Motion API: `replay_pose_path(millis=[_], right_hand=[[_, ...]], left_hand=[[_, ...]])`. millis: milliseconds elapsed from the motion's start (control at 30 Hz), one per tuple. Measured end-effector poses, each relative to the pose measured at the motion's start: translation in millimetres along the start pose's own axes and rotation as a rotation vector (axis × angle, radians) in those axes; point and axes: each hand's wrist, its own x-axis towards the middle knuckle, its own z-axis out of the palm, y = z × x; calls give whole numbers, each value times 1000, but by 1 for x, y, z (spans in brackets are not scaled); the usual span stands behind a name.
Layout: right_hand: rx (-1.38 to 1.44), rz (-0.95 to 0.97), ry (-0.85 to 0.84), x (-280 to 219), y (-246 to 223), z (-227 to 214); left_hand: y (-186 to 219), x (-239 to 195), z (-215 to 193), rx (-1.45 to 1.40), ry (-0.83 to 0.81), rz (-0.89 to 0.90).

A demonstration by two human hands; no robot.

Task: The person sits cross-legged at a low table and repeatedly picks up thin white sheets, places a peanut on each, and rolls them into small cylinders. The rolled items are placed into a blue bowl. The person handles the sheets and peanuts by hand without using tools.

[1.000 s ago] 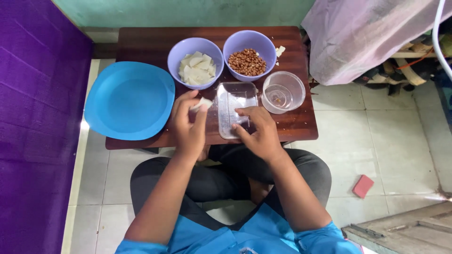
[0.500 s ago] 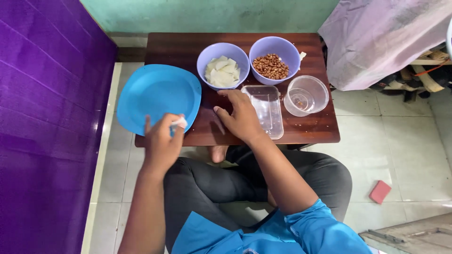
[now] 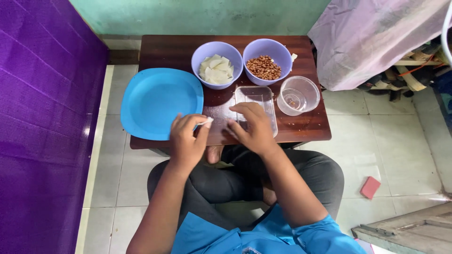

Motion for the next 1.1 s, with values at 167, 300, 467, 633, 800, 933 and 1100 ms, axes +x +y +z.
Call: replay_pose_path(millis=[167, 300, 467, 633, 800, 933, 1100], right_hand=[[92, 43, -4, -9, 19, -38], [203, 152, -49, -21, 41, -52], [282, 174, -81, -22, 54, -54], [274, 264, -94, -28, 64, -51], [248, 228, -14, -27, 61, -51], [231, 221, 12, -26, 58, -51], [256, 294, -24, -31, 60, -50]], left_hand=[[11, 7, 48, -172, -27, 65], [28, 24, 78, -320, -113, 14], [15, 23, 109, -410, -225, -147], [2, 22, 114, -512, -250, -340], [0, 23, 108, -590, -307, -313], [0, 24, 109, -586, -313, -311], [-8, 23, 114, -581, -319, -320]])
